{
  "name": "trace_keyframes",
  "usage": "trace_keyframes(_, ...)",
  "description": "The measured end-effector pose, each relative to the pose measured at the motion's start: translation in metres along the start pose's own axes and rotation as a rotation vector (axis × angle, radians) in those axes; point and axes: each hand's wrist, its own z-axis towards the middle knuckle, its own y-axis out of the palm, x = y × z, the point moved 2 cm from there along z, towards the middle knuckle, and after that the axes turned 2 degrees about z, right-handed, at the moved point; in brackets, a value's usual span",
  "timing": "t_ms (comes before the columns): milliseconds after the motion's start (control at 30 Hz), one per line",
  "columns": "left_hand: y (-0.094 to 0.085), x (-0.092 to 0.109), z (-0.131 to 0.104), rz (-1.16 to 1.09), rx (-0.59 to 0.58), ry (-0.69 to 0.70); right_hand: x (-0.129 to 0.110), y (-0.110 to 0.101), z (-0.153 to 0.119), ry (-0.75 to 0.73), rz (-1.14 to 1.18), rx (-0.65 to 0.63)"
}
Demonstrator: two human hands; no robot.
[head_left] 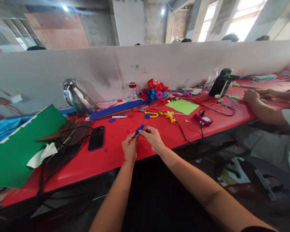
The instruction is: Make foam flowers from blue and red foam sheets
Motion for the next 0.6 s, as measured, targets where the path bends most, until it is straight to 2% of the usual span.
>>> trace_keyframes(200,-0.001,-0.003,0.001,0.04,0.013,0.012,-0.002,-0.001,0.0,0.002,-0.008,-0.011)
trace_keyframes(333,-0.002,-0.003,0.0,0.053,0.012,0.023,-0.008,-0.003,-0.002,0.02,0.021,-0.067)
trace_keyframes(467,-0.002,0.0,-0.001,0.006,-0.009,-0.018,-0.014,-0.007,-0.002,0.142,0.087,-0.118)
trace_keyframes(600,-0.002,0.002,-0.001,0.0,-0.03,-0.043,-0.016,-0.011,0.003,0.279,0.17,-0.082)
